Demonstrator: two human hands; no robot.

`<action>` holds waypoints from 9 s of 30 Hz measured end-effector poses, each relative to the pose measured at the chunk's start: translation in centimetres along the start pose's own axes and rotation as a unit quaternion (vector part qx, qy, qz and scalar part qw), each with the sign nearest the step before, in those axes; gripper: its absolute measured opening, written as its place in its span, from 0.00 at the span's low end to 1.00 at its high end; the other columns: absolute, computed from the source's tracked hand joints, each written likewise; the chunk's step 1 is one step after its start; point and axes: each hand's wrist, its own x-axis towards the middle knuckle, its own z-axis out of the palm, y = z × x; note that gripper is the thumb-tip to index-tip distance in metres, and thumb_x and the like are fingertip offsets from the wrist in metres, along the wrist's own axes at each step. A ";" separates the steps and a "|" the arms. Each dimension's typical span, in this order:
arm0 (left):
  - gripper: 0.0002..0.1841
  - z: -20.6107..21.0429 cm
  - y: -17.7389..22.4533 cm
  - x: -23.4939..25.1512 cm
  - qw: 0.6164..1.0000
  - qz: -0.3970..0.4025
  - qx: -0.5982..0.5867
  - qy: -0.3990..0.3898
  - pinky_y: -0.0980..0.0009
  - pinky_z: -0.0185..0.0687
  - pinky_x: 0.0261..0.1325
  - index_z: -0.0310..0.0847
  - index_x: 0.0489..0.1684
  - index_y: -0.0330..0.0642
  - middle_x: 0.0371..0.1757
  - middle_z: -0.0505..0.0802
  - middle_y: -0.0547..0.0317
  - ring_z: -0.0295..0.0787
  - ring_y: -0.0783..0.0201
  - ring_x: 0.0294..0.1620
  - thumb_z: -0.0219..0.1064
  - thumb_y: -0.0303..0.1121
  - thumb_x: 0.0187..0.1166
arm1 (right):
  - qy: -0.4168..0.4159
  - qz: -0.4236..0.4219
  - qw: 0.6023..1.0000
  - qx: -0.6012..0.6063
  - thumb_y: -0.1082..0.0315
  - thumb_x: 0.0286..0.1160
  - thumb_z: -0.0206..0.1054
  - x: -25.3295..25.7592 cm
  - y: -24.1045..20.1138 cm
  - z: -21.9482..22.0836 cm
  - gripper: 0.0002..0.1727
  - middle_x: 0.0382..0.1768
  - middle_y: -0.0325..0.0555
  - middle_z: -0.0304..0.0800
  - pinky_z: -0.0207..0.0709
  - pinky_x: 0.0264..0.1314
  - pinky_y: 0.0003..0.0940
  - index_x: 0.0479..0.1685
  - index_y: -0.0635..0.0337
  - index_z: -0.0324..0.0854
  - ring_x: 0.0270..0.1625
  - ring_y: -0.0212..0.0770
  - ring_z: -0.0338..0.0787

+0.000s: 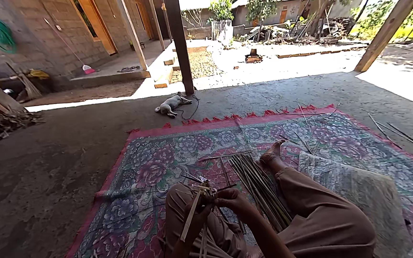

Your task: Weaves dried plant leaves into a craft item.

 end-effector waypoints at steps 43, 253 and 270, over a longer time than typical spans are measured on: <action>0.08 0.3 3.5 0.5 0.983 0.015 -0.150 0.103 0.77 0.87 0.49 0.91 0.39 0.65 0.39 0.94 0.80 0.89 0.81 0.41 0.82 0.45 0.66 | -0.038 0.025 0.998 -0.037 0.68 0.87 0.57 -2.0 -5.7 2.8 0.13 0.32 0.37 0.90 0.86 0.49 0.29 0.39 0.64 0.85 0.37 0.29 0.89; 0.10 1.7 5.8 0.2 0.990 -0.084 -0.088 0.073 0.70 0.88 0.58 0.86 0.55 0.33 0.48 0.94 0.62 0.91 0.71 0.50 0.65 0.22 0.80 | 0.056 -0.081 0.990 -0.101 0.74 0.77 0.66 -1.5 -3.4 1.8 0.06 0.36 0.33 0.90 0.83 0.51 0.25 0.45 0.62 0.87 0.40 0.24 0.87; 0.06 2.9 4.4 -0.3 0.978 0.016 -0.159 0.132 0.74 0.88 0.52 0.94 0.44 0.55 0.45 0.95 0.73 0.90 0.77 0.47 0.76 0.33 0.74 | 0.061 -0.035 0.997 -0.010 0.79 0.67 0.74 -1.3 -2.1 3.2 0.11 0.34 0.36 0.91 0.85 0.46 0.27 0.47 0.62 0.88 0.37 0.26 0.87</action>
